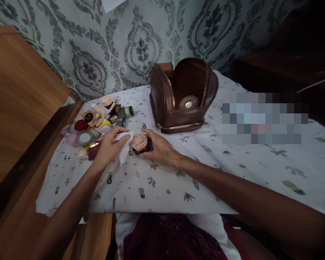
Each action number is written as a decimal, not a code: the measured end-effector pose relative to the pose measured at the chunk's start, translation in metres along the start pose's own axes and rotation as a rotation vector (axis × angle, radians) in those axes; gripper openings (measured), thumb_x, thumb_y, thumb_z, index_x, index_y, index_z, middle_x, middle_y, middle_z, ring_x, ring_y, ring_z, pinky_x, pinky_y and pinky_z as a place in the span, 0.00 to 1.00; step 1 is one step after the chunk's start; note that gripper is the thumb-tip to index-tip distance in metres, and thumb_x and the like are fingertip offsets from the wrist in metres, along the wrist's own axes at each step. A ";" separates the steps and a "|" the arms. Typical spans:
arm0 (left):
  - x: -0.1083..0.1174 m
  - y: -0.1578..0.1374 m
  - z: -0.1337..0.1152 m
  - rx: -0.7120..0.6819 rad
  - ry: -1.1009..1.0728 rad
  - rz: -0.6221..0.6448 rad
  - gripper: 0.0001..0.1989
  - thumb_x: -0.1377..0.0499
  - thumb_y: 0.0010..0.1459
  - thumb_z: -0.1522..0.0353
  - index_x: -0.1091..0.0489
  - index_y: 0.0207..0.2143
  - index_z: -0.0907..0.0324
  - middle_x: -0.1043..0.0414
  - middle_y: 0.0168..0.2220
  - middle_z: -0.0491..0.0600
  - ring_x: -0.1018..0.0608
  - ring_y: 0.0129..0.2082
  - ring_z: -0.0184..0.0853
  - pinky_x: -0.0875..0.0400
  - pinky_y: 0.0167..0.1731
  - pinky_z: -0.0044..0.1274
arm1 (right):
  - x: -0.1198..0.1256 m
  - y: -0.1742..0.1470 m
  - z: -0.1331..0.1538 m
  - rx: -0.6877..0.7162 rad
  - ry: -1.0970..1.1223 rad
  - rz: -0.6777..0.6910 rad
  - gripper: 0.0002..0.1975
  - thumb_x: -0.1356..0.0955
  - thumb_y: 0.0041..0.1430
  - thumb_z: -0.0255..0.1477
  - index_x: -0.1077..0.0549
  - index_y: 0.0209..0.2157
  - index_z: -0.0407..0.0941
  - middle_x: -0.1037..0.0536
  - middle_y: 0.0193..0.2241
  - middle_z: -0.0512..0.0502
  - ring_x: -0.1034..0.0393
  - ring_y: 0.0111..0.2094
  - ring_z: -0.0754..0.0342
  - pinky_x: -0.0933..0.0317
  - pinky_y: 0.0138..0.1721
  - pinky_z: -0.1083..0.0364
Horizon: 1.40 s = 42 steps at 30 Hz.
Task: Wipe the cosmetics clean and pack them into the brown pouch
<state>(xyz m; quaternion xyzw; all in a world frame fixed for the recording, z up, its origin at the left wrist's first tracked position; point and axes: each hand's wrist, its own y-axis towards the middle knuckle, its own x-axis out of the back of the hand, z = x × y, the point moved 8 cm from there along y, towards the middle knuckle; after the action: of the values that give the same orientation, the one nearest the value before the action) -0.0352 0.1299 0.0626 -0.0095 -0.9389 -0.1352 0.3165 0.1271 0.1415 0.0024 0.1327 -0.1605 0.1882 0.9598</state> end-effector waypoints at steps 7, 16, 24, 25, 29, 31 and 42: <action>0.000 0.001 -0.001 -0.063 -0.199 -0.289 0.11 0.42 0.59 0.64 0.36 0.44 0.56 0.29 0.40 0.48 0.25 0.37 0.32 0.28 0.37 0.24 | -0.001 -0.001 0.004 0.007 -0.078 0.033 0.47 0.23 0.43 0.32 0.42 0.64 0.45 0.27 0.52 0.36 0.33 0.55 0.38 0.40 0.55 0.42; -0.024 -0.026 -0.034 -0.416 0.389 0.018 0.13 0.46 0.64 0.67 0.30 0.49 0.59 0.32 0.50 0.54 0.29 0.54 0.41 0.32 0.54 0.33 | -0.003 -0.001 0.004 0.046 -0.098 0.037 0.49 0.25 0.46 0.30 0.48 0.67 0.44 0.25 0.50 0.38 0.31 0.53 0.40 0.38 0.53 0.44; -0.015 -0.040 -0.029 -0.569 0.557 0.108 0.22 0.47 0.65 0.73 0.35 0.61 0.53 0.31 0.51 0.53 0.26 0.51 0.38 0.29 0.50 0.28 | -0.001 -0.003 0.006 0.056 -0.108 0.015 0.51 0.25 0.46 0.30 0.52 0.68 0.42 0.26 0.52 0.35 0.30 0.53 0.41 0.37 0.52 0.44; -0.015 -0.043 -0.031 -0.614 0.574 0.087 0.23 0.47 0.64 0.75 0.35 0.60 0.54 0.30 0.49 0.53 0.25 0.49 0.37 0.28 0.48 0.27 | -0.001 -0.003 0.006 0.062 -0.105 0.017 0.51 0.26 0.47 0.29 0.52 0.68 0.42 0.25 0.52 0.35 0.30 0.53 0.41 0.37 0.52 0.44; -0.021 -0.055 -0.043 -0.755 0.689 0.049 0.24 0.47 0.62 0.79 0.34 0.59 0.57 0.30 0.45 0.55 0.26 0.46 0.39 0.28 0.46 0.29 | -0.002 -0.003 0.012 0.131 -0.065 0.026 0.48 0.27 0.48 0.27 0.52 0.68 0.45 0.25 0.53 0.38 0.28 0.51 0.43 0.36 0.51 0.46; -0.024 -0.059 -0.051 -0.799 0.736 0.039 0.23 0.47 0.61 0.79 0.34 0.57 0.58 0.29 0.44 0.56 0.26 0.45 0.39 0.28 0.45 0.30 | -0.001 -0.004 0.014 0.168 -0.051 0.007 0.48 0.28 0.47 0.26 0.52 0.67 0.45 0.26 0.54 0.38 0.28 0.51 0.44 0.36 0.50 0.47; -0.042 -0.061 -0.084 -0.896 0.912 0.039 0.17 0.50 0.63 0.76 0.31 0.51 0.63 0.29 0.41 0.57 0.29 0.39 0.41 0.31 0.37 0.31 | -0.006 -0.013 0.024 0.364 -0.186 -0.063 0.48 0.30 0.51 0.23 0.57 0.70 0.44 0.27 0.51 0.37 0.33 0.53 0.42 0.36 0.54 0.41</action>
<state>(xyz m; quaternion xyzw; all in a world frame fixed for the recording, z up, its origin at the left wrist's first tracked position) 0.0419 0.0521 0.0866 -0.0994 -0.5622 -0.4993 0.6518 0.1206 0.1205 0.0191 0.3257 -0.2075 0.1709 0.9064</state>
